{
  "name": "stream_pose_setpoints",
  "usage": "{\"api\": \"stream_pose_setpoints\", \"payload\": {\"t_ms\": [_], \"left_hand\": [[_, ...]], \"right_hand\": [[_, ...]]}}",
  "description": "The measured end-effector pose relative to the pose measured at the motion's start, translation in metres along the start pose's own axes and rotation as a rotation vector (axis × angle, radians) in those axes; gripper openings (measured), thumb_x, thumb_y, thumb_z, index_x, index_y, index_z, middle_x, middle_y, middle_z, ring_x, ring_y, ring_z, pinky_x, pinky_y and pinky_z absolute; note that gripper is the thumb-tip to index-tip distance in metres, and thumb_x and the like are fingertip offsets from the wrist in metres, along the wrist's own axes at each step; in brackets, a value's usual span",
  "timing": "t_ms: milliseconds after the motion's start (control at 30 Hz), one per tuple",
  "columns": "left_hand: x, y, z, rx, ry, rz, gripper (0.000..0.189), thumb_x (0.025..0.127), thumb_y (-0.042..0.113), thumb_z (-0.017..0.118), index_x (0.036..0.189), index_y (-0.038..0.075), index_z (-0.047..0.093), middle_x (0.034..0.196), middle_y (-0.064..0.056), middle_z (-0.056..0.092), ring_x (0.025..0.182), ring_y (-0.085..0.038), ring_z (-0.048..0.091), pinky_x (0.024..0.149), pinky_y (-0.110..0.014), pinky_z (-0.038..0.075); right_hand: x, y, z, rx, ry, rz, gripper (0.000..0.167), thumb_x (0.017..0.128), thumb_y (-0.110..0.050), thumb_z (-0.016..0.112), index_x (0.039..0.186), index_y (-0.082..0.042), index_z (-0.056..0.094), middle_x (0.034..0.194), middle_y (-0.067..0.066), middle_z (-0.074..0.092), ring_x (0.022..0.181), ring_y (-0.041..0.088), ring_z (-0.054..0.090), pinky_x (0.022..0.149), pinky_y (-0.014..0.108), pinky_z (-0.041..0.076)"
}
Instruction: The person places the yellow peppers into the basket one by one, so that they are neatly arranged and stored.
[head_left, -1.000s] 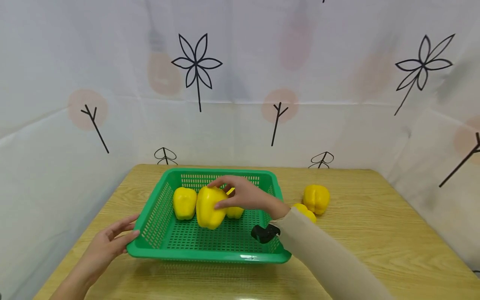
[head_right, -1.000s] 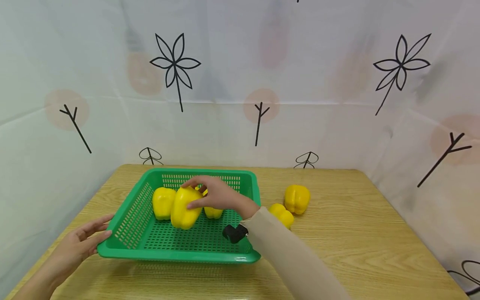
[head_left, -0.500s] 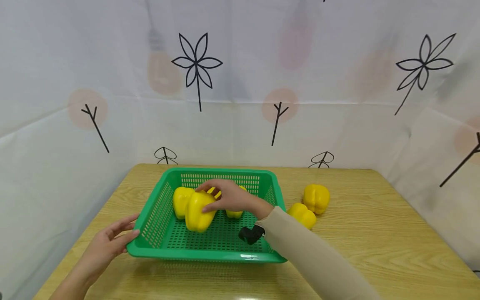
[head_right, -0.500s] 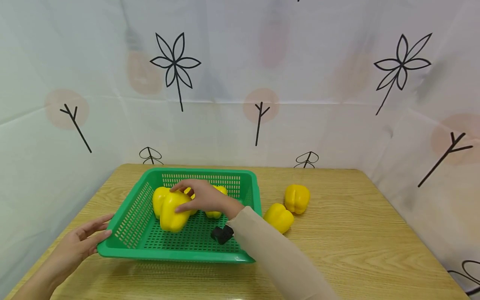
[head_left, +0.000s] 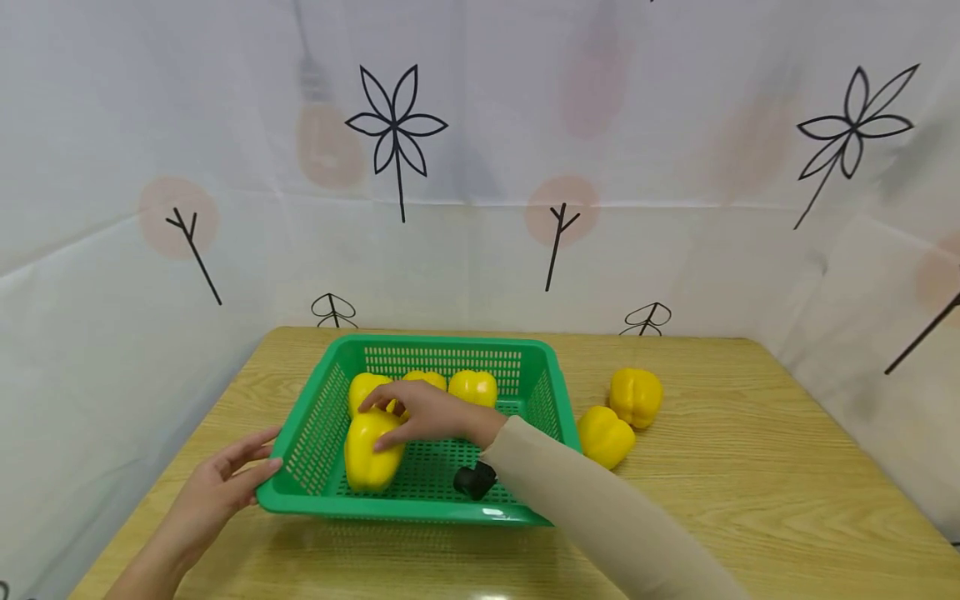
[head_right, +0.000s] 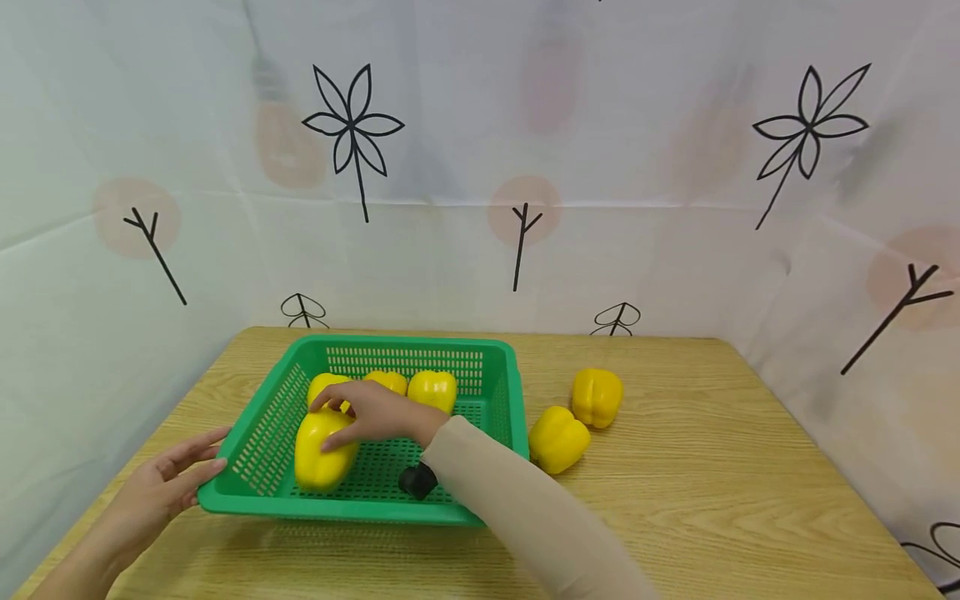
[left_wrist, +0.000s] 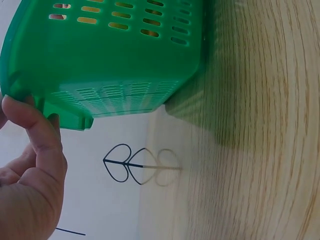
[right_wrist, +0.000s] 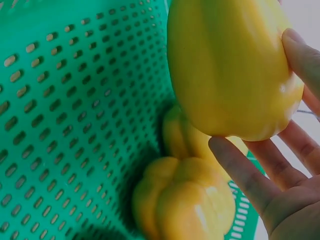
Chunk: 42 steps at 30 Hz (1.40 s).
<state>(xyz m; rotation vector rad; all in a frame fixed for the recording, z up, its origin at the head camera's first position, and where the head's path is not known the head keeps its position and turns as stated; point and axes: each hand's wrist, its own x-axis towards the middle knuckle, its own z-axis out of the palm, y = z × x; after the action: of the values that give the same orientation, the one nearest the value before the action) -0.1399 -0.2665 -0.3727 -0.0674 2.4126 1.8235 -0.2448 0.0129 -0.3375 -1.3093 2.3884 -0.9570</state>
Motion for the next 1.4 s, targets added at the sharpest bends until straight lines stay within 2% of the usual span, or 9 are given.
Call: {"api": "stream_pose_setpoints", "payload": {"t_ms": [267, 433, 633, 800, 1067, 1267, 1400], "left_hand": [[0.000, 0.002, 0.001, 0.009, 0.002, 0.001, 0.063, 0.094, 0.029, 0.057, 0.146, 0.006, 0.030, 0.136, -0.019, 0.034, 0.086, -0.013, 0.060, 0.072, -0.031, 0.051], [0.000, 0.003, 0.001, 0.009, -0.001, 0.009, 0.062, 0.095, 0.028, 0.057, 0.146, 0.005, 0.030, 0.136, -0.019, 0.034, 0.086, -0.012, 0.060, 0.072, -0.031, 0.051], [-0.001, 0.004, 0.002, 0.002, 0.000, 0.009, 0.062, 0.094, 0.028, 0.057, 0.145, 0.005, 0.030, 0.137, -0.020, 0.033, 0.087, -0.012, 0.060, 0.072, -0.031, 0.051], [-0.001, 0.004, 0.002, 0.002, 0.004, 0.003, 0.062, 0.094, 0.028, 0.057, 0.145, 0.005, 0.030, 0.137, -0.019, 0.033, 0.087, -0.012, 0.060, 0.073, -0.031, 0.051], [-0.001, 0.004, 0.001, 0.003, 0.003, -0.005, 0.062, 0.094, 0.029, 0.057, 0.145, 0.005, 0.031, 0.137, -0.019, 0.033, 0.087, -0.013, 0.059, 0.073, -0.031, 0.051], [-0.001, 0.002, 0.001, 0.001, 0.007, -0.002, 0.061, 0.094, 0.028, 0.057, 0.145, 0.005, 0.032, 0.137, -0.020, 0.033, 0.088, -0.012, 0.060, 0.072, -0.030, 0.051], [-0.001, 0.001, 0.002, -0.003, 0.010, -0.005, 0.061, 0.094, 0.028, 0.057, 0.145, 0.005, 0.031, 0.137, -0.020, 0.034, 0.086, -0.013, 0.059, 0.072, -0.030, 0.051]], "right_hand": [[0.009, -0.001, 0.011, -0.077, -0.082, 0.021, 0.046, 0.082, -0.029, 0.072, 0.123, -0.015, 0.057, 0.121, -0.001, 0.056, 0.108, 0.008, 0.050, 0.087, 0.018, 0.041], [0.008, 0.000, 0.012, -0.100, -0.151, 0.098, 0.049, 0.081, -0.031, 0.074, 0.124, -0.019, 0.056, 0.118, 0.001, 0.056, 0.103, 0.009, 0.051, 0.085, 0.019, 0.042], [0.004, 0.005, 0.007, -0.043, -0.216, 0.152, 0.057, 0.078, -0.013, 0.077, 0.129, -0.023, 0.053, 0.118, -0.001, 0.055, 0.092, 0.008, 0.053, 0.078, 0.020, 0.044], [0.006, 0.005, 0.007, -0.069, -0.191, 0.120, 0.055, 0.079, -0.010, 0.075, 0.128, -0.022, 0.053, 0.118, 0.000, 0.055, 0.094, 0.009, 0.053, 0.079, 0.019, 0.044], [0.014, -0.003, 0.014, -0.123, -0.159, 0.045, 0.052, 0.081, -0.010, 0.074, 0.128, -0.015, 0.053, 0.121, 0.002, 0.055, 0.103, 0.009, 0.054, 0.086, 0.017, 0.042], [0.009, -0.003, 0.010, -0.059, -0.126, 0.060, 0.048, 0.082, -0.007, 0.072, 0.127, -0.012, 0.054, 0.122, 0.003, 0.056, 0.105, 0.012, 0.056, 0.083, 0.018, 0.044], [0.000, -0.004, 0.002, -0.018, -0.087, 0.014, 0.044, 0.082, -0.004, 0.071, 0.123, -0.008, 0.057, 0.121, 0.005, 0.057, 0.105, 0.015, 0.056, 0.083, 0.021, 0.046]]}}
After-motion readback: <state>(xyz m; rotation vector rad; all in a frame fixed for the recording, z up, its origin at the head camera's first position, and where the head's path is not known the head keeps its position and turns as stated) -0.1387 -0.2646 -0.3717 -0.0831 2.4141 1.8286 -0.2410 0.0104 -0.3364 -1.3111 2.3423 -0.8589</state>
